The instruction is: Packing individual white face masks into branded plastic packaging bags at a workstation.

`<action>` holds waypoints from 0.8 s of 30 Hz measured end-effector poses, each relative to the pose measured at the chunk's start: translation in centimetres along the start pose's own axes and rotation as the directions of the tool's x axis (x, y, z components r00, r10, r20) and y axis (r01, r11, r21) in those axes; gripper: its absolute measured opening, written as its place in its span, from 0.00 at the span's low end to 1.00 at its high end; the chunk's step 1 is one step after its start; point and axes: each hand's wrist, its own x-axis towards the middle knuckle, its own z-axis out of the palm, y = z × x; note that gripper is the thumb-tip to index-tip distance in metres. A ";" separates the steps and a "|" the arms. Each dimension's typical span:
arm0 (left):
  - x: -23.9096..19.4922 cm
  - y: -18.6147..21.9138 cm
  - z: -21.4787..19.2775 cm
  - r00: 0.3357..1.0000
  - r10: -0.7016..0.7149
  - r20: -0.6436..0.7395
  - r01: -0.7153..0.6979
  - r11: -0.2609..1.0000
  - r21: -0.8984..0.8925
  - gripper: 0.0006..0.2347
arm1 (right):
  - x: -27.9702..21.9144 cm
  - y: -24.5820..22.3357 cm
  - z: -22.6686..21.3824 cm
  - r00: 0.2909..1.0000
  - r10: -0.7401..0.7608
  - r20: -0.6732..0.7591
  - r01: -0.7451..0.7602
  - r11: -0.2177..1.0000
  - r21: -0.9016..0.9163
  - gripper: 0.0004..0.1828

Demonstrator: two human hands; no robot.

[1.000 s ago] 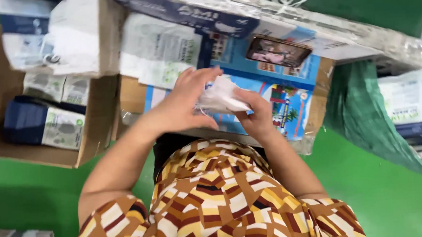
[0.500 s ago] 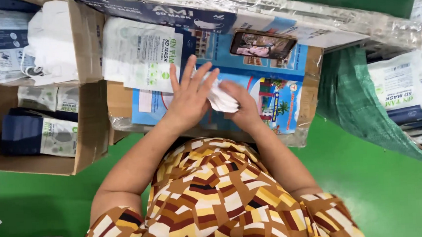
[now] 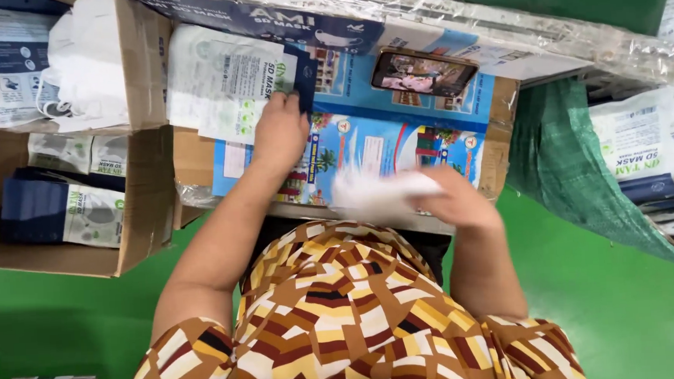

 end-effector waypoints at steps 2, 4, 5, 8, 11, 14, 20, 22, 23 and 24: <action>0.4 -0.8 1.8 1.000 0.005 -0.013 -0.004 0.997 0.073 0.17 | -1.1 1.4 -0.9 0.995 -0.104 0.004 0.101 0.971 0.219 0.22; 0.5 -1.2 3.2 1.000 0.012 -0.020 -0.009 0.989 0.145 0.17 | -1.8 4.5 -1.6 0.979 -0.202 -0.021 0.191 0.883 0.429 0.23; 0.7 -1.1 3.6 0.999 -0.045 -0.003 0.045 0.981 0.187 0.13 | -1.9 6.8 -1.9 0.981 -0.075 -0.181 0.136 0.926 0.353 0.21; 1.4 -0.5 2.8 0.994 -0.064 -0.087 0.079 0.980 0.185 0.09 | 0.7 5.3 -0.2 0.856 -0.051 -0.514 -0.011 0.993 -0.118 0.20; 1.4 -1.7 2.2 0.978 -0.042 -0.205 0.058 0.996 0.073 0.07 | 3.3 5.4 1.6 0.782 -0.322 -0.533 -0.164 0.719 -0.675 0.23; 0.3 -1.9 1.0 0.973 -0.048 -0.225 0.009 0.985 -0.175 0.07 | 3.2 7.5 2.7 0.858 -0.334 -0.390 -0.154 0.557 -0.816 0.25; -3.8 2.5 -0.6 0.993 0.044 -0.107 -0.109 0.668 -0.736 0.07 | 6.3 5.6 5.2 0.859 0.174 -0.481 -0.206 0.978 -0.015 0.19; -4.3 3.2 -1.0 0.994 0.111 -0.020 -0.059 0.370 -0.927 0.08 | 7.5 7.5 4.8 0.823 0.190 -0.535 -0.274 0.958 -0.080 0.13; -3.9 3.4 -1.4 0.967 0.164 -0.197 -0.256 0.653 -0.713 0.07 | 8.2 7.8 4.3 0.779 -0.059 -0.624 -0.144 0.952 -0.270 0.12; -4.2 3.5 -1.9 0.907 0.255 -0.334 -0.377 0.845 -0.379 0.07 | 8.5 8.4 4.3 0.699 -0.300 -0.649 -0.039 0.890 -0.454 0.12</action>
